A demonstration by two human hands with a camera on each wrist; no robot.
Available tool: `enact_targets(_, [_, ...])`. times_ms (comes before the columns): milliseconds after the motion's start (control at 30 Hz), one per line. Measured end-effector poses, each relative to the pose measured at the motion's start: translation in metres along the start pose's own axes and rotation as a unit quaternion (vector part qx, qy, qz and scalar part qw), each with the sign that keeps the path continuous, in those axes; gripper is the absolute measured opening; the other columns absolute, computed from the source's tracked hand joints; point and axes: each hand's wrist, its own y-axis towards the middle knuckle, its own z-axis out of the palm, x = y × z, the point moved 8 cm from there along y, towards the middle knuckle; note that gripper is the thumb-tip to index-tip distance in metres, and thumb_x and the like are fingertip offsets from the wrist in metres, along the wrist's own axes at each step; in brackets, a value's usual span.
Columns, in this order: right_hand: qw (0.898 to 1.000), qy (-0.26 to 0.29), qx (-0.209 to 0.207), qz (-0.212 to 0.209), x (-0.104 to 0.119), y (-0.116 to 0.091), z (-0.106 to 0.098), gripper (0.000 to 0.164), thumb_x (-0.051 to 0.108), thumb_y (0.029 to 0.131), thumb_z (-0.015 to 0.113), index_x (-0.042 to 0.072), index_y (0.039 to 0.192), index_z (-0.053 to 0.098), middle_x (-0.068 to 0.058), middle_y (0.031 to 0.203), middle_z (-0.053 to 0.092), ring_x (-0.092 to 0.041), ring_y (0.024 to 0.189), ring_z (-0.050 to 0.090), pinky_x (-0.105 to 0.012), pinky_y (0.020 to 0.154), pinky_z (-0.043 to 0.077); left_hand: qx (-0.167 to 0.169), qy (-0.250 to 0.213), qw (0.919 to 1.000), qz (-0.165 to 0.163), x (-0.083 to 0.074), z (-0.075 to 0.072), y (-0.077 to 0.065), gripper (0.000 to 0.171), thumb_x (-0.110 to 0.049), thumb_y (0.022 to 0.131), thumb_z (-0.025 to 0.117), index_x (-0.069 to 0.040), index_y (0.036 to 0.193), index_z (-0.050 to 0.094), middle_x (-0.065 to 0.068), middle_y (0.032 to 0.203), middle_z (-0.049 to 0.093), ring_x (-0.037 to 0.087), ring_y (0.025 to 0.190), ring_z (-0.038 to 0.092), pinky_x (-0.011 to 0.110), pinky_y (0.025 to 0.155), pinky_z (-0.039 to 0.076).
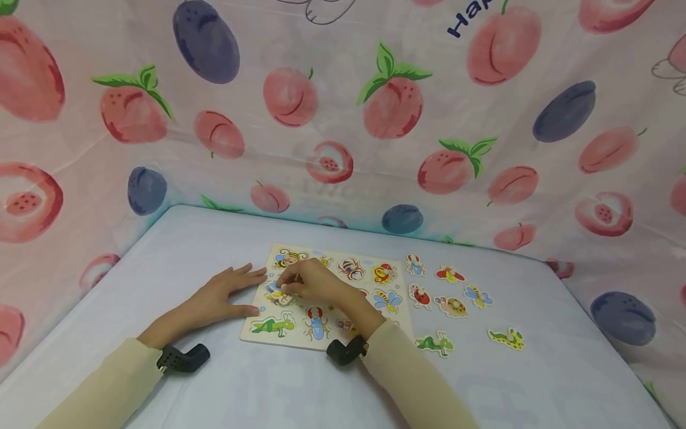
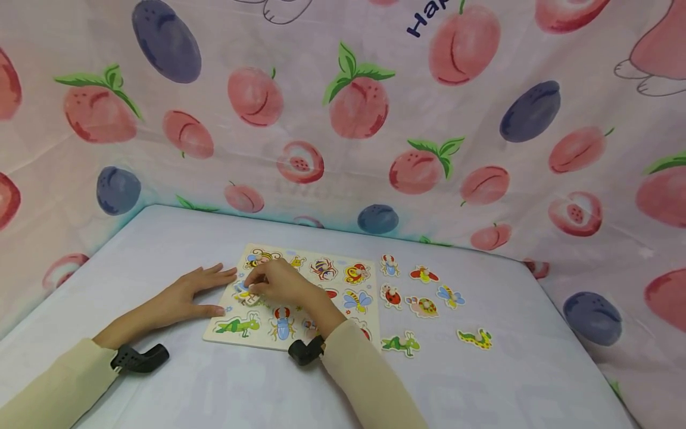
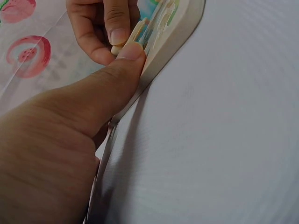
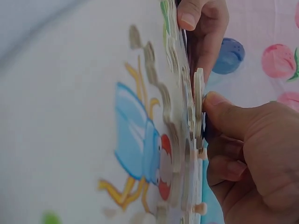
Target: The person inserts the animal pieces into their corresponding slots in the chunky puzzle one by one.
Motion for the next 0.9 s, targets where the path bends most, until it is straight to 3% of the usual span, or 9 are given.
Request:
enact_targets(433, [0.998,0.044,-0.038,0.032,-0.009,0.0,0.009,0.014,0.021,0.089,0.069,0.019,0.102,0.075,0.016,0.09,0.065,-0.001,0.073,0.051,-0.017,0.066,0.043,0.001,0.003,1.0,-0.008,0.0,0.001,0.001,0.075,-0.046,0.081,0.072,-0.006,0.14,0.049,0.005,0.146,0.043,0.036,0.139,0.027,0.058,0.111,0.012])
enact_targets(567, [0.996,0.05,-0.055,0.043,-0.015,-0.002,0.009,0.016,0.026,0.086,0.073,0.023,0.102,0.075,0.016,0.088,0.063,-0.005,0.072,0.048,-0.02,0.062,0.04,0.007,0.002,0.9998,-0.017,0.001,0.001,0.001,0.076,-0.047,0.081,0.072,-0.007,0.14,0.049,0.005,0.147,0.042,0.036,0.139,0.026,0.058,0.111,0.011])
enact_targets(733, [0.99,0.094,-0.062,0.085,-0.026,-0.003,0.012,0.013,0.028,0.084,0.074,0.029,0.098,0.075,0.012,0.086,0.06,-0.007,0.07,0.053,-0.022,0.057,0.046,0.008,0.007,0.9998,-0.018,0.002,0.001,0.001,0.076,-0.048,0.081,0.072,-0.008,0.141,0.049,0.005,0.147,0.042,0.036,0.139,0.026,0.059,0.111,0.012])
enact_targets(900, [0.988,0.105,-0.082,0.082,-0.028,-0.003,0.013,0.01,0.028,0.086,0.073,0.028,0.095,0.075,0.011,0.087,0.06,-0.007,0.072,0.054,-0.022,0.06,0.047,0.006,0.006,0.9999,-0.015,0.003,0.001,0.001,0.077,-0.048,0.08,0.072,-0.008,0.141,0.049,0.004,0.147,0.042,0.036,0.139,0.027,0.058,0.111,0.012])
